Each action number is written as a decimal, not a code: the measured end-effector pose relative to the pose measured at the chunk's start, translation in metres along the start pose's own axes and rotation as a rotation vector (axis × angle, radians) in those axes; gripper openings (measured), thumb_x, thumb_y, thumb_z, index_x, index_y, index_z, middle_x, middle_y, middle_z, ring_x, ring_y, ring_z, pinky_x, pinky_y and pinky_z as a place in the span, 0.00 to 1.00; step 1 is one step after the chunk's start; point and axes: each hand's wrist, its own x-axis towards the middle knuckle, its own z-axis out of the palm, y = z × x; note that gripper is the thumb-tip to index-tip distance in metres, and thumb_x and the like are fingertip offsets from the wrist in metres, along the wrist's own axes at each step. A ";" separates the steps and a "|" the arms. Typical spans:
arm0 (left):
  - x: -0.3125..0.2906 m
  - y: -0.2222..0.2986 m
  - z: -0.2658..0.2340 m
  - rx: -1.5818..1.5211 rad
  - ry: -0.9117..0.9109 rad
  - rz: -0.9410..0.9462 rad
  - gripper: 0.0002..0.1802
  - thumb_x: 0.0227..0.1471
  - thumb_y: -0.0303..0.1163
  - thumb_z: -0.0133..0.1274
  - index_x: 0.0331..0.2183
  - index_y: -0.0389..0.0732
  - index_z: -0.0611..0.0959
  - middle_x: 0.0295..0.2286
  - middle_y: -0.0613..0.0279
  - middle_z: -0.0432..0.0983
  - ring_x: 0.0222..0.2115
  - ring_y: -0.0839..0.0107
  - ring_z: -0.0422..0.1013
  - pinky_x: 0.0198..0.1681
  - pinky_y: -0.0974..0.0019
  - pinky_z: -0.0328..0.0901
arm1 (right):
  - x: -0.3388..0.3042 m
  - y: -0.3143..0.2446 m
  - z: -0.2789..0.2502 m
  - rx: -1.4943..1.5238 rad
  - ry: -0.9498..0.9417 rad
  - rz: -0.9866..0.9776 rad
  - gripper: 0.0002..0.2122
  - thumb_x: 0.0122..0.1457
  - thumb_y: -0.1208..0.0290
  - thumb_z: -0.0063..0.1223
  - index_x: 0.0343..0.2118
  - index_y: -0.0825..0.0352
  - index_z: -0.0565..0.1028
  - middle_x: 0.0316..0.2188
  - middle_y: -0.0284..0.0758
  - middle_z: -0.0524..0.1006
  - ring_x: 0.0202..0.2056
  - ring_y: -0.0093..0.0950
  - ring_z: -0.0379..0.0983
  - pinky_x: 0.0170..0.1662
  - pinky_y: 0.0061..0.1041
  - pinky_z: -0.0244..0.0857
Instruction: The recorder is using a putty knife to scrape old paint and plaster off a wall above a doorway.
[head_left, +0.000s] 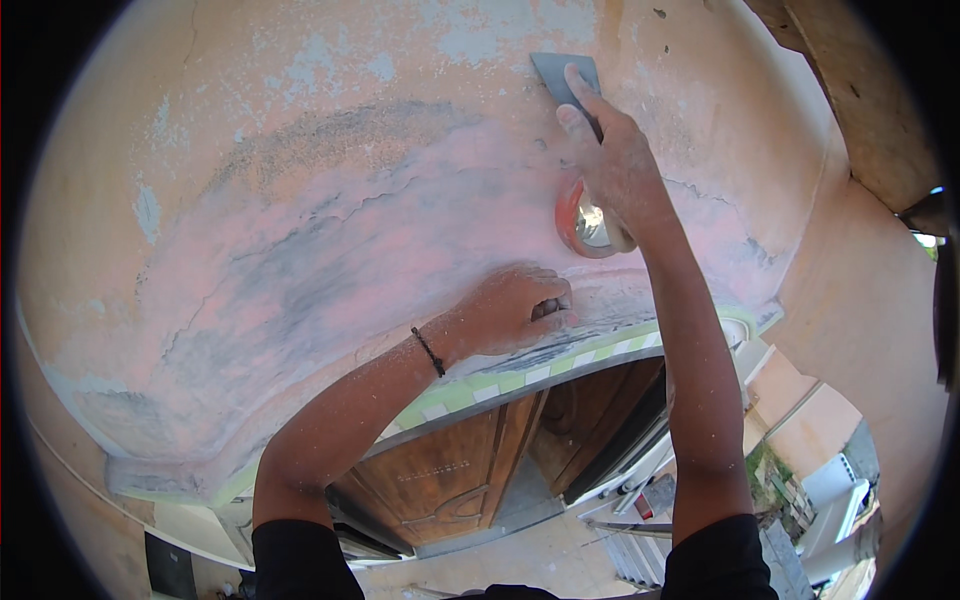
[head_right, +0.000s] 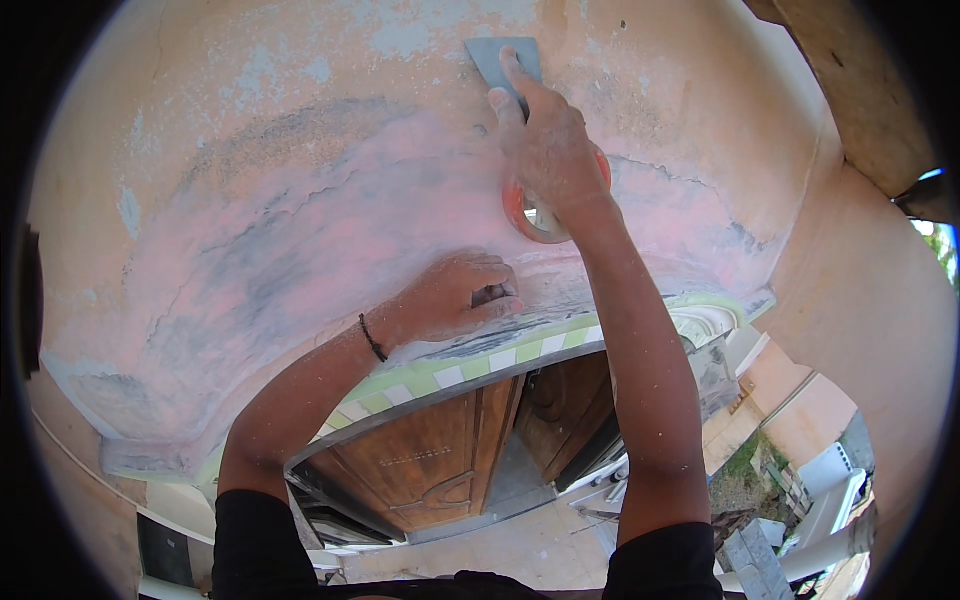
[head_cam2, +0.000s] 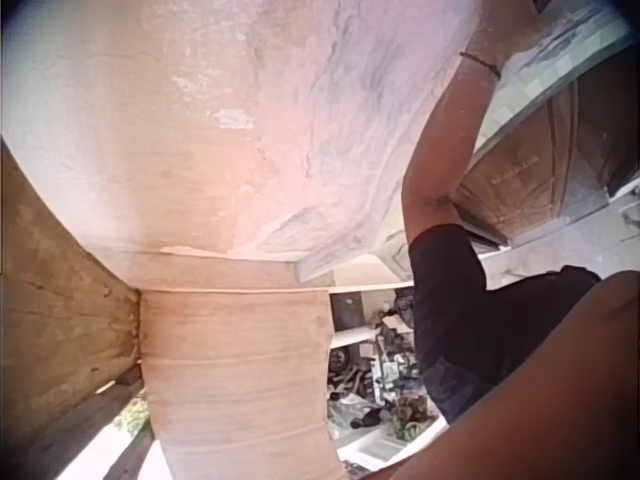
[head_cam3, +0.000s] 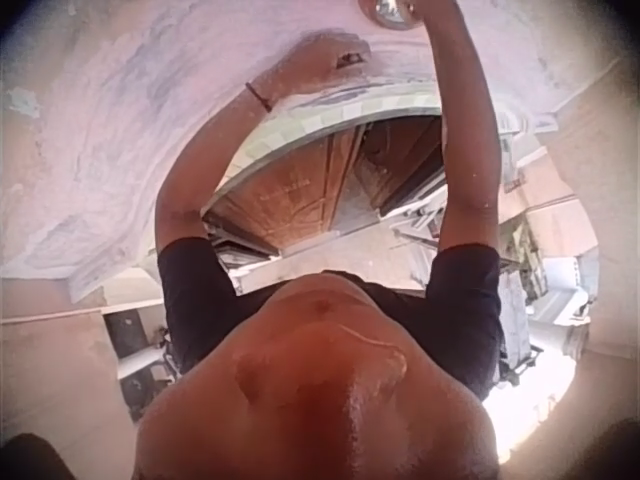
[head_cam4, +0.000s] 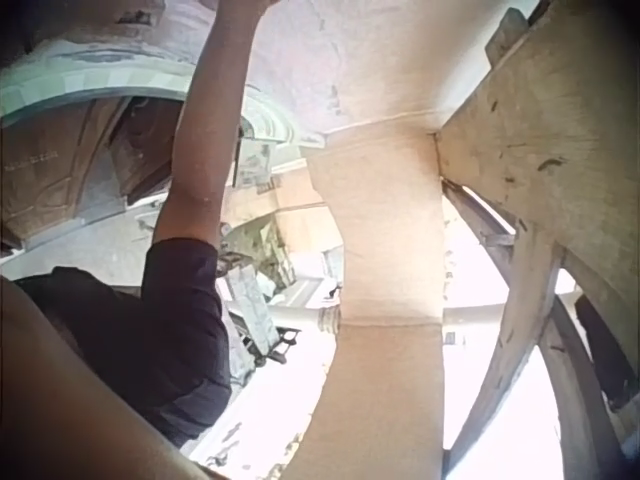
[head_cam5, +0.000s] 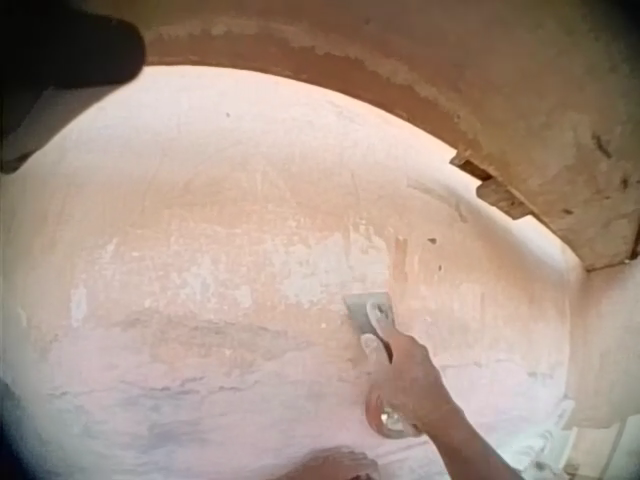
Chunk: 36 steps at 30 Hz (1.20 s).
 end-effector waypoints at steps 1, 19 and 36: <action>0.001 0.002 0.002 0.006 -0.012 0.005 0.16 0.59 0.45 0.57 0.34 0.41 0.81 0.30 0.54 0.74 0.34 0.51 0.70 0.41 0.51 0.65 | -0.008 0.016 0.012 0.001 0.009 -0.009 0.25 0.69 0.58 0.49 0.69 0.53 0.64 0.51 0.49 0.79 0.50 0.38 0.78 0.56 0.33 0.68; 0.009 0.008 0.011 0.074 -0.015 0.003 0.19 0.59 0.48 0.57 0.34 0.39 0.80 0.31 0.52 0.74 0.36 0.49 0.71 0.43 0.50 0.65 | -0.002 -0.041 0.013 0.199 -0.053 -0.213 0.24 0.69 0.64 0.45 0.67 0.64 0.65 0.48 0.54 0.79 0.48 0.50 0.79 0.55 0.39 0.69; 0.008 0.005 0.021 0.053 -0.076 0.054 0.19 0.55 0.49 0.60 0.38 0.43 0.80 0.34 0.55 0.73 0.42 0.54 0.70 0.47 0.50 0.65 | 0.097 -0.076 -0.001 -0.010 -0.183 -0.510 0.17 0.68 0.58 0.52 0.59 0.47 0.77 0.49 0.38 0.83 0.47 0.33 0.80 0.57 0.31 0.68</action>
